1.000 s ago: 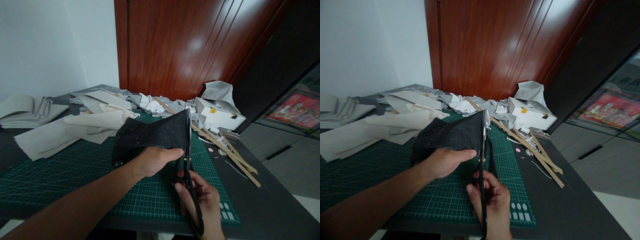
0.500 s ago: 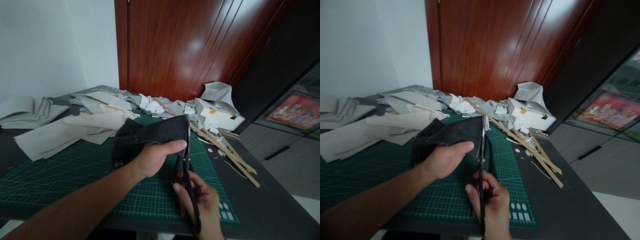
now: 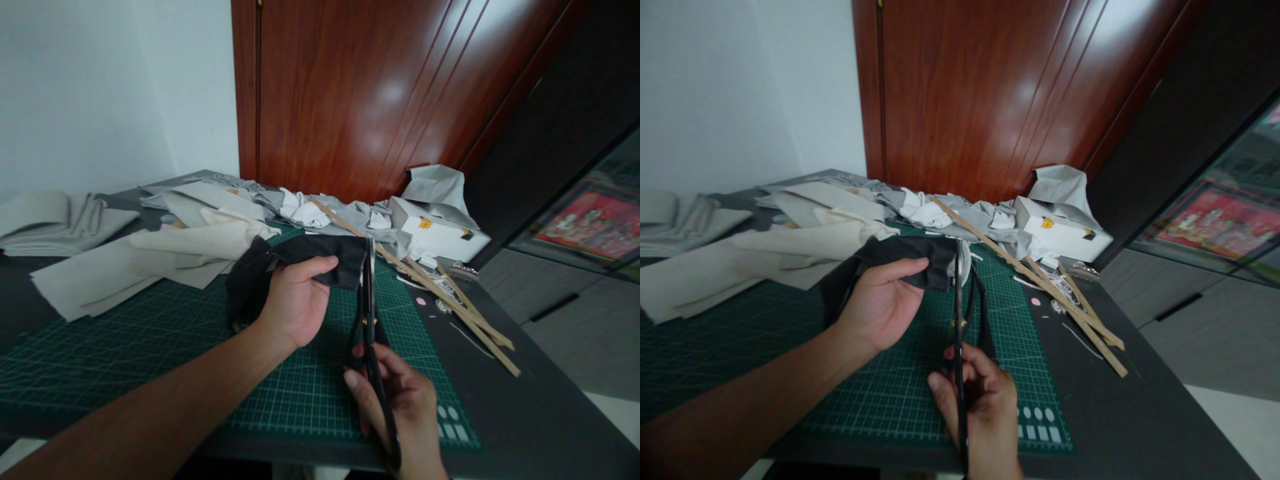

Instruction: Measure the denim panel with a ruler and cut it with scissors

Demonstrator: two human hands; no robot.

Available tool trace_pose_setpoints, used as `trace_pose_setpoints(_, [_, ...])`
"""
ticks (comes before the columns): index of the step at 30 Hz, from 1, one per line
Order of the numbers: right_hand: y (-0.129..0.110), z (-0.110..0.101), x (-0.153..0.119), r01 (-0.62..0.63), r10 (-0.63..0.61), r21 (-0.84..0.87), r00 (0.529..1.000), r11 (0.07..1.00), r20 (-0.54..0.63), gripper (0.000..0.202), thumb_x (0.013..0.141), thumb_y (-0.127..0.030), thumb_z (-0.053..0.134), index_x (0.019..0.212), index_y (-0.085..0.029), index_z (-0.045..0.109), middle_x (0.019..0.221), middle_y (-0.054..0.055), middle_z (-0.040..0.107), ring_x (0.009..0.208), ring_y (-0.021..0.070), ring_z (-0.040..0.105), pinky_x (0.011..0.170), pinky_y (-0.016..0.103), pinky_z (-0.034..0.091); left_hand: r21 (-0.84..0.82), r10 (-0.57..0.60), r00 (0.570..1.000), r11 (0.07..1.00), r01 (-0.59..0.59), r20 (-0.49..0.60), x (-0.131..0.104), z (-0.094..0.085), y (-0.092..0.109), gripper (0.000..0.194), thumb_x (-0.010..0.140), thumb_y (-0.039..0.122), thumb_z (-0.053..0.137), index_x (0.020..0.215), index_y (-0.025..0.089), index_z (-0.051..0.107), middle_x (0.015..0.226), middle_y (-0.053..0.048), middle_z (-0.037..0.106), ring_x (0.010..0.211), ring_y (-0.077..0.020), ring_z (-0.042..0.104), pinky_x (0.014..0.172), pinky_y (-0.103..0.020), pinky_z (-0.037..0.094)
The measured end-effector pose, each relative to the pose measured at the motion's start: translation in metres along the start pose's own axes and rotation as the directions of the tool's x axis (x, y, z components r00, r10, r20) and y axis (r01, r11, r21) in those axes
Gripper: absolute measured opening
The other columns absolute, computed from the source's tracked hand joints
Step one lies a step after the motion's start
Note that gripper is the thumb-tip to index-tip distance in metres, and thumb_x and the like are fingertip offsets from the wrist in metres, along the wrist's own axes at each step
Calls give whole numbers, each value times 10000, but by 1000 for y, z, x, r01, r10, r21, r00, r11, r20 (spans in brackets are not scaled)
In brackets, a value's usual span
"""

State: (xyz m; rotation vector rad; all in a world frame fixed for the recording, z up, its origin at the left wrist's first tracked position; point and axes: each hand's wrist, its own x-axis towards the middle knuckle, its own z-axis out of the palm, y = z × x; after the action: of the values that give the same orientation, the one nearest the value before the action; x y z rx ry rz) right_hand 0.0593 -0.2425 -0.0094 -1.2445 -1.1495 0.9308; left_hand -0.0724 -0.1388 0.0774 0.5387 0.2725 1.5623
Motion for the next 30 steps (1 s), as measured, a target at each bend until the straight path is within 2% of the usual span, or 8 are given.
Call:
trace_pose_setpoints(7, [5, 0, -1, 33, -32, -16, 999, 999, 30, 297, 773, -410, 872, 982, -217, 787, 566, -70, 557, 411, 68, 395, 365, 172, 300, 3, -41, 999, 999, 41, -14, 6, 2, 4, 436, 625, -65, 674, 983, 162, 774, 954, -40, 818, 1055, -242, 751, 1058, -428, 512])
trace_pose_setpoints(12, [5, 0, -1, 52, -50, -31, 997, 998, 59, 283, 760, -398, 881, 965, -222, 797, 551, -78, 536, 402, 67, 388, 357, 170, 295, 18, -56, 998, 998, 56, 3, 7, 1, 11, 388, 542, -47, 635, 851, 148, 767, 883, -52, 808, 1050, -266, 750, 1014, -417, 540])
trace_pose_setpoints(14, [8, -1, 0, 59, -57, -24, 995, 998, 78, 284, 766, -397, 882, 973, -223, 795, 551, -78, 540, 397, 68, 385, 349, 169, 293, 18, -63, 997, 998, 62, 33, 7, 3, 14, 286, 556, -14, 663, 776, 144, 757, 820, -55, 797, 1008, -275, 760, 978, -411, 561])
trace_pose_setpoints(17, [13, -1, 1, 104, -103, -5, 985, 995, 135, 286, 775, -391, 883, 987, -221, 793, 537, -81, 538, 377, 68, 388, 338, 170, 293, 39, -19, 998, 999, 16, 57, 6, 7, 18, 99, 673, 91, 781, 755, 145, 768, 791, -51, 797, 924, -257, 776, 924, -389, 587])
trace_pose_setpoints(19, [14, -1, 0, 106, -104, -1, 984, 994, 141, 289, 774, -388, 885, 997, -228, 793, 541, -84, 535, 374, 65, 398, 342, 167, 304, 63, 10, 997, 998, -15, 75, 5, 8, 18, 83, 717, 143, 837, 782, 148, 785, 839, -53, 814, 906, -237, 782, 915, -367, 593])
trace_pose_setpoints(22, [10, 1, -5, 59, -57, -8, 993, 998, 102, 297, 760, -374, 887, 1009, -243, 792, 560, -84, 547, 384, 60, 411, 356, 160, 313, 90, 25, 994, 995, -34, 104, 5, 9, 15, 107, 707, 125, 871, 766, 154, 787, 900, -60, 829, 921, -226, 788, 939, -352, 592])
trace_pose_setpoints(26, [3, 4, -9, 20, -20, -1, 995, 1000, 94, 302, 745, -380, 888, 995, -235, 797, 553, -81, 544, 395, 62, 386, 350, 158, 312, 104, 125, 992, 987, -126, 12, 4, 10, 9, 150, 674, 94, 889, 763, 170, 795, 887, -39, 832, 932, -206, 788, 999, -359, 579])
trace_pose_setpoints(30, [2, 7, -11, -16, 14, 17, 995, 1000, 101, 315, 753, -396, 881, 994, -213, 796, 546, -73, 546, 395, 62, 378, 345, 155, 309, 161, 214, 975, 966, -203, -59, 1, 7, 3, 215, 683, 164, 909, 877, 197, 822, 971, -23, 837, 1087, -218, 761, 1109, -382, 521])
